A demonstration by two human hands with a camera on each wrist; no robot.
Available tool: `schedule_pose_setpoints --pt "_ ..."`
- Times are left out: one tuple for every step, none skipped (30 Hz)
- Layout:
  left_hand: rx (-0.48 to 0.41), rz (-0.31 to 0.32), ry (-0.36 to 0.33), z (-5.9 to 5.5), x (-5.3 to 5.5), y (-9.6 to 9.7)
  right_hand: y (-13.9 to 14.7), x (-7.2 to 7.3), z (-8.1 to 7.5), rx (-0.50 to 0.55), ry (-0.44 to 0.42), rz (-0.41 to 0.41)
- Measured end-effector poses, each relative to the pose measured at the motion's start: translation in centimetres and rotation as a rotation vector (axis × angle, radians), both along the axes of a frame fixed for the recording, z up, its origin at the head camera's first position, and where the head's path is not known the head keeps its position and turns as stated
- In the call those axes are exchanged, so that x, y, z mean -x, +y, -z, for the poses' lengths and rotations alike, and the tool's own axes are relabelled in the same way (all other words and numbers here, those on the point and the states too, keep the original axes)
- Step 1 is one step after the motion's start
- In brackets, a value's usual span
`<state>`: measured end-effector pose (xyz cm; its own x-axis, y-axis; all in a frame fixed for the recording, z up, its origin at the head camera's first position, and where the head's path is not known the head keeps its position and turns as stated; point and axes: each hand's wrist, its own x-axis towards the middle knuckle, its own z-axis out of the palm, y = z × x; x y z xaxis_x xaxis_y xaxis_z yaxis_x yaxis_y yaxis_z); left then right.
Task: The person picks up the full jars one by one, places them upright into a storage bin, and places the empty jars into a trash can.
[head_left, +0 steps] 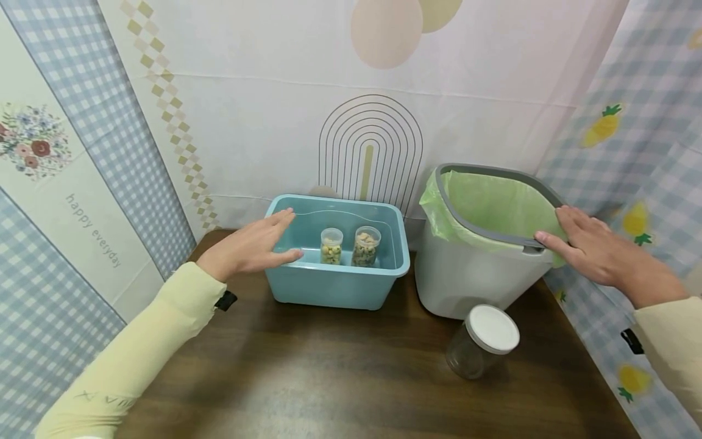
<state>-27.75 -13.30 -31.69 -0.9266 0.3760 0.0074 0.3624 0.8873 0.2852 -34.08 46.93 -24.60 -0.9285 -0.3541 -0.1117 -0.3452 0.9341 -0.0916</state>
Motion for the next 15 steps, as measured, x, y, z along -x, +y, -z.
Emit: schedule_pose_setpoints --pt "-0.007 0.017 0.006 -0.3 0.0 0.5 0.0 0.0 0.0 0.002 0.000 0.000" --pt "-0.016 0.036 0.011 -0.5 0.0 1.1 0.0 0.0 0.0 0.004 -0.001 0.000" --pt "-0.021 0.055 0.014 -0.8 0.0 1.6 0.0 -0.1 0.1 0.006 -0.001 -0.001" --pt "-0.031 0.067 0.010 -1.0 0.0 2.2 0.1 -0.1 0.1 0.007 -0.001 -0.002" --pt "-0.040 0.082 0.010 -1.2 0.0 2.8 0.1 -0.1 0.1 0.009 -0.001 -0.002" --pt "-0.048 0.100 0.013 -1.4 0.0 3.4 0.1 0.0 0.1 0.008 0.000 -0.003" --pt "-0.058 0.118 0.014 -1.5 0.1 4.0 0.1 0.0 0.1 0.006 0.002 -0.004" --pt "-0.066 0.135 0.013 -1.6 0.1 4.6 0.1 0.0 0.1 0.005 0.003 -0.004" --pt "-0.070 0.153 0.015 -1.7 0.2 5.2 0.1 0.0 0.1 0.003 0.005 -0.004" --pt "-0.079 0.170 0.016 -1.6 0.2 5.7 0.1 0.1 0.1 0.001 0.006 -0.004" --pt "-0.086 0.192 0.019 -1.6 0.3 6.3 0.1 0.1 0.1 -0.001 0.007 -0.004" --pt "-0.093 0.212 0.020 -1.5 0.4 6.9 0.1 0.1 0.1 -0.002 0.008 -0.004" --pt "-0.103 0.229 0.018 -1.4 0.4 7.4 0.1 0.1 0.1 -0.001 0.007 -0.004" --pt "-0.115 0.249 0.020 -1.3 0.5 8.0 0.1 0.1 0.1 0.002 0.006 -0.004" --pt "-0.130 0.271 0.025 -1.1 0.6 8.5 0.1 0.1 0.1 0.002 0.006 -0.004"
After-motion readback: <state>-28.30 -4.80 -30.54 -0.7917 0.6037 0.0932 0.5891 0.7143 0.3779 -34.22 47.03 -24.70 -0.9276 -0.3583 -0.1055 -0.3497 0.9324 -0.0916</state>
